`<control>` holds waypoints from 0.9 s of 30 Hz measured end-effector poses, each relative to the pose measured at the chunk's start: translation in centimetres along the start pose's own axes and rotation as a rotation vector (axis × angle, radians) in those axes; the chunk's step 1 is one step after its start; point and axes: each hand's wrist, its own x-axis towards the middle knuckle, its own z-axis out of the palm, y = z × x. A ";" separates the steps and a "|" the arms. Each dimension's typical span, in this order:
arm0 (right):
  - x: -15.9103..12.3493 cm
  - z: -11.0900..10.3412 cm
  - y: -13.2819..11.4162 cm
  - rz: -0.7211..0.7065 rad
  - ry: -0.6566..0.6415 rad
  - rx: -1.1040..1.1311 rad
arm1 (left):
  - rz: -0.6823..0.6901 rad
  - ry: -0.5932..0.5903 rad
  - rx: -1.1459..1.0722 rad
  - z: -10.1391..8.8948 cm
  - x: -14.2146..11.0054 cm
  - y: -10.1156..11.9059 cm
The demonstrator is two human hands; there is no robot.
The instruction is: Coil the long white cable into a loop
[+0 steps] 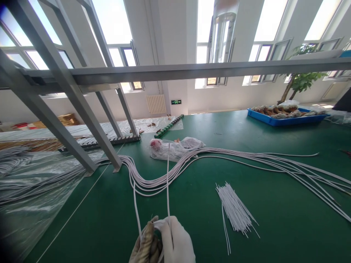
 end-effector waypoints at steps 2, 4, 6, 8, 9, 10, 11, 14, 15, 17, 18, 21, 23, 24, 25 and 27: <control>0.3 -0.8 -0.1 -0.017 -0.036 0.068 | -0.001 0.018 0.041 -0.1 0.2 0.1; 0.3 -1.2 -0.4 -0.002 -0.040 0.125 | 0.006 0.034 0.060 -0.1 0.1 0.2; 0.0 -1.2 -1.0 0.013 -0.030 0.145 | 0.012 0.015 0.013 0.2 -0.3 0.4; -0.4 -0.8 -1.7 0.036 0.003 0.089 | 0.031 -0.040 -0.040 0.5 -0.9 0.5; -0.6 -0.5 -1.9 0.051 0.020 0.046 | 0.045 -0.067 -0.056 0.6 -1.2 0.5; -0.8 -0.2 -2.0 0.067 0.036 0.007 | 0.062 -0.089 -0.062 0.7 -1.5 0.6; -1.0 0.1 -2.0 0.082 0.053 -0.019 | 0.078 -0.106 -0.059 0.7 -1.6 0.6; -1.4 0.6 -1.2 0.108 0.107 -0.041 | 0.085 -0.117 -0.068 0.5 -1.9 0.9; -1.5 0.6 -0.8 0.112 0.129 -0.045 | 0.067 -0.109 -0.068 0.5 -1.9 1.0; -1.5 0.4 -0.2 0.100 0.146 -0.036 | -0.003 -0.087 -0.064 0.5 -2.0 1.3; -1.4 0.2 -0.1 0.083 0.132 -0.013 | -0.039 -0.095 -0.053 0.6 -1.9 1.5; -0.7 -0.7 -0.6 0.017 0.010 0.064 | -0.074 -0.188 0.021 0.5 -1.7 2.1; -0.2 -1.3 -1.4 -0.010 -0.085 0.066 | -0.032 -0.229 0.063 0.2 -1.4 2.3; -0.1 -1.6 -1.9 -0.009 -0.120 0.047 | -0.012 -0.227 0.072 0.1 -1.3 2.3; 0.0 -1.7 -2.4 -0.001 -0.143 0.027 | 0.005 -0.220 0.069 -0.1 -1.1 2.2; 0.0 -2.0 -3.2 0.024 -0.167 -0.005 | 0.033 -0.218 0.071 -0.4 -1.0 1.7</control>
